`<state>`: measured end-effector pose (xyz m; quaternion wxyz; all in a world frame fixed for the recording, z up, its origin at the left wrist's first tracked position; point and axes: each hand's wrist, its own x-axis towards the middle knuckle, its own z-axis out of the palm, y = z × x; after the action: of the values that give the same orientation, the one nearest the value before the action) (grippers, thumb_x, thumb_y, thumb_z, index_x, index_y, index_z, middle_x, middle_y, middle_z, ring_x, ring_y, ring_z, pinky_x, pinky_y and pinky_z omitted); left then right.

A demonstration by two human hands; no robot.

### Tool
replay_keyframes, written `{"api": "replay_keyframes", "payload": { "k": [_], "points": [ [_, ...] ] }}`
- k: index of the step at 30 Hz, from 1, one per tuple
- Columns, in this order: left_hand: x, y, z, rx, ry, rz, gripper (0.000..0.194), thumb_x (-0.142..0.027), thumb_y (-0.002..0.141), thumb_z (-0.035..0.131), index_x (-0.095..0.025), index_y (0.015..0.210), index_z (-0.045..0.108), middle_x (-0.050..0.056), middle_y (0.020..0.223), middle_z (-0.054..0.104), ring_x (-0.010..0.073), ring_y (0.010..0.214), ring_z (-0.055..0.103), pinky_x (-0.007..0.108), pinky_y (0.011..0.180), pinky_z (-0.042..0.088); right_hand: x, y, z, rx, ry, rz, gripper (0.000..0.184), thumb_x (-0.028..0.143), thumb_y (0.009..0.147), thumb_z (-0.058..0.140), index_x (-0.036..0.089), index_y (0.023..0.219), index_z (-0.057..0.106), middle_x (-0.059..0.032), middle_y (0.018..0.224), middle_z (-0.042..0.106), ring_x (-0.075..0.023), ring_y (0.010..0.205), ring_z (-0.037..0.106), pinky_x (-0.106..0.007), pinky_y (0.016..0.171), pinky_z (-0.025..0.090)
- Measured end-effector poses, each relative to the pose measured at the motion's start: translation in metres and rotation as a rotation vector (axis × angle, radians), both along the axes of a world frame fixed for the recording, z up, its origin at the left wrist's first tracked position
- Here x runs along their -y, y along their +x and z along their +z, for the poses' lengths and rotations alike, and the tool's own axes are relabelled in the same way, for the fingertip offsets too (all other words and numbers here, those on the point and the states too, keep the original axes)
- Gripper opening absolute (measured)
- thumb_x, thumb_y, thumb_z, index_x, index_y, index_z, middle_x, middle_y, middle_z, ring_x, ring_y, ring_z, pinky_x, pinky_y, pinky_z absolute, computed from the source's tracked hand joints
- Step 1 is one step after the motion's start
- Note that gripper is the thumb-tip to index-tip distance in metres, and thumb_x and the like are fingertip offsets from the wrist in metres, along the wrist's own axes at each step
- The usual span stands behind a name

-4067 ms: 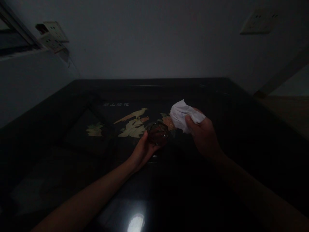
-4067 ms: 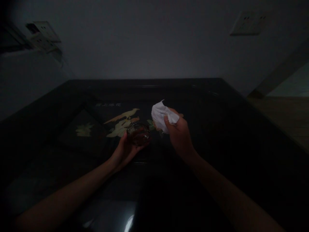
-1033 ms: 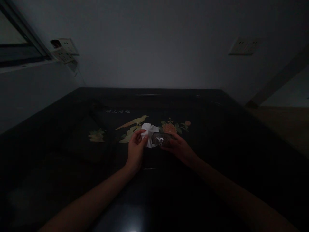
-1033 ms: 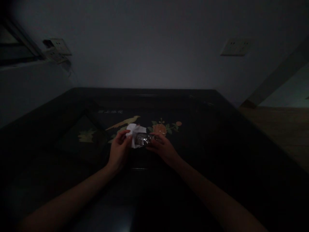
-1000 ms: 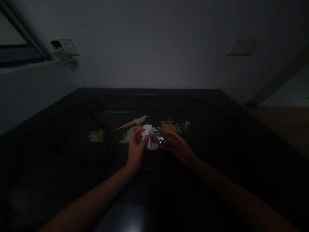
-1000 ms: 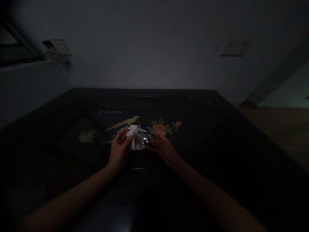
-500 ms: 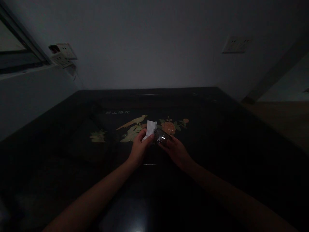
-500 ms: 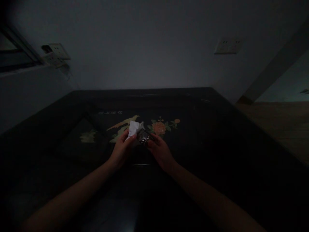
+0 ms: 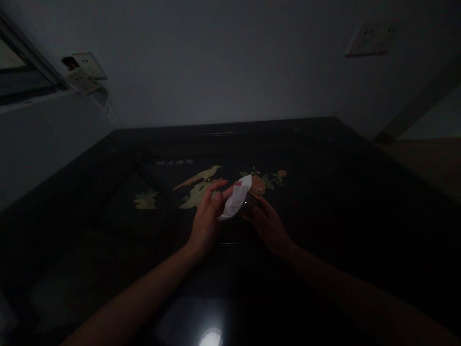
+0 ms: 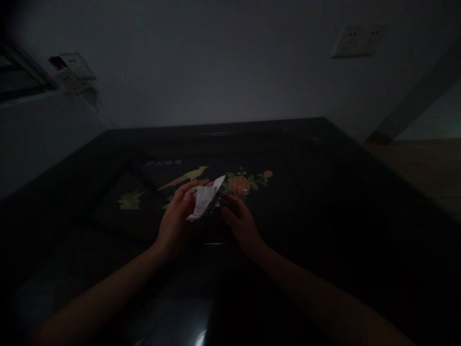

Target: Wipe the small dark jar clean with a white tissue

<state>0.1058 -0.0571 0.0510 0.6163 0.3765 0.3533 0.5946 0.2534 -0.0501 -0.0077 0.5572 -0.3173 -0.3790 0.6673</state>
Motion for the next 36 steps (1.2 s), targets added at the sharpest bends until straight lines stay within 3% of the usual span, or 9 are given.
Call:
{"api": "replay_keyframes", "payload": {
  "k": [6,11,13,16,22,24,29,36],
  "points": [
    [-0.006,-0.011,-0.005,-0.490,0.282,-0.140,0.038,-0.026,0.080,0.062,-0.020,0.118,0.059,0.010,0.136,0.052,0.0282,0.127,0.045,0.040,0.104,0.036,-0.001,0.002,-0.001,0.026,-0.007,0.032,0.057,0.043,0.065,0.080,0.026,0.115,0.060,-0.0062,0.121,0.065,-0.0261,0.114,0.058,-0.045,0.104,0.039],
    [-0.007,-0.019,-0.008,-0.941,0.689,-0.067,0.039,-0.031,0.089,0.047,-0.018,0.125,0.053,0.013,0.129,0.055,0.0279,0.124,0.044,0.047,0.108,0.029,-0.001,0.003,0.002,0.081,0.051,0.066,0.056,0.042,0.061,0.082,0.025,0.111,0.064,-0.0046,0.115,0.068,-0.0263,0.110,0.060,-0.044,0.100,0.042],
    [-0.004,-0.018,-0.009,-0.966,0.748,-0.074,0.041,-0.032,0.093,0.036,-0.018,0.129,0.050,0.014,0.132,0.051,0.0270,0.126,0.043,0.046,0.108,0.028,0.001,0.002,0.005,0.120,0.064,0.074,0.057,0.042,0.058,0.084,0.025,0.109,0.065,-0.0045,0.113,0.069,-0.0267,0.108,0.061,-0.044,0.099,0.044],
    [0.000,-0.014,-0.012,-0.890,0.660,-0.064,0.044,-0.034,0.096,0.027,-0.019,0.130,0.049,0.013,0.136,0.049,0.0254,0.128,0.043,0.042,0.109,0.030,0.006,0.000,0.007,0.129,0.046,0.082,0.061,0.041,0.055,0.085,0.024,0.109,0.065,-0.0056,0.113,0.069,-0.0281,0.109,0.061,-0.044,0.098,0.044],
    [0.001,-0.008,-0.019,-0.726,0.443,0.006,0.045,-0.041,0.095,0.032,-0.018,0.126,0.054,0.012,0.126,0.059,0.0264,0.118,0.054,0.040,0.102,0.040,0.014,-0.005,0.007,0.043,-0.060,0.127,0.064,0.035,0.054,0.087,0.025,0.112,0.063,-0.0049,0.115,0.068,-0.0262,0.109,0.062,-0.042,0.099,0.043],
    [0.000,-0.009,-0.020,-0.772,0.488,0.020,0.043,-0.036,0.095,0.031,-0.018,0.127,0.053,0.013,0.127,0.059,0.0262,0.119,0.053,0.041,0.102,0.040,0.013,-0.005,0.006,0.060,-0.054,0.134,0.061,0.035,0.054,0.086,0.024,0.109,0.064,-0.0051,0.112,0.069,-0.0259,0.106,0.062,-0.042,0.098,0.044],
    [0.001,-0.012,-0.016,-1.071,0.840,0.066,0.043,-0.020,0.093,0.031,-0.019,0.133,0.047,0.013,0.133,0.054,0.0257,0.127,0.045,0.048,0.109,0.029,0.010,-0.006,0.001,0.086,-0.006,0.104,0.056,0.039,0.059,0.083,0.025,0.109,0.061,-0.0043,0.108,0.069,-0.0241,0.102,0.063,-0.040,0.094,0.045],
    [0.008,-0.010,-0.013,-1.084,0.831,0.075,0.041,-0.021,0.091,0.039,-0.017,0.130,0.048,0.015,0.131,0.054,0.0254,0.125,0.046,0.042,0.102,0.038,0.012,-0.006,0.005,0.192,0.076,0.123,0.054,0.044,0.063,0.079,0.024,0.108,0.057,-0.0059,0.109,0.068,-0.0251,0.102,0.062,-0.040,0.091,0.047]
  ]
}}
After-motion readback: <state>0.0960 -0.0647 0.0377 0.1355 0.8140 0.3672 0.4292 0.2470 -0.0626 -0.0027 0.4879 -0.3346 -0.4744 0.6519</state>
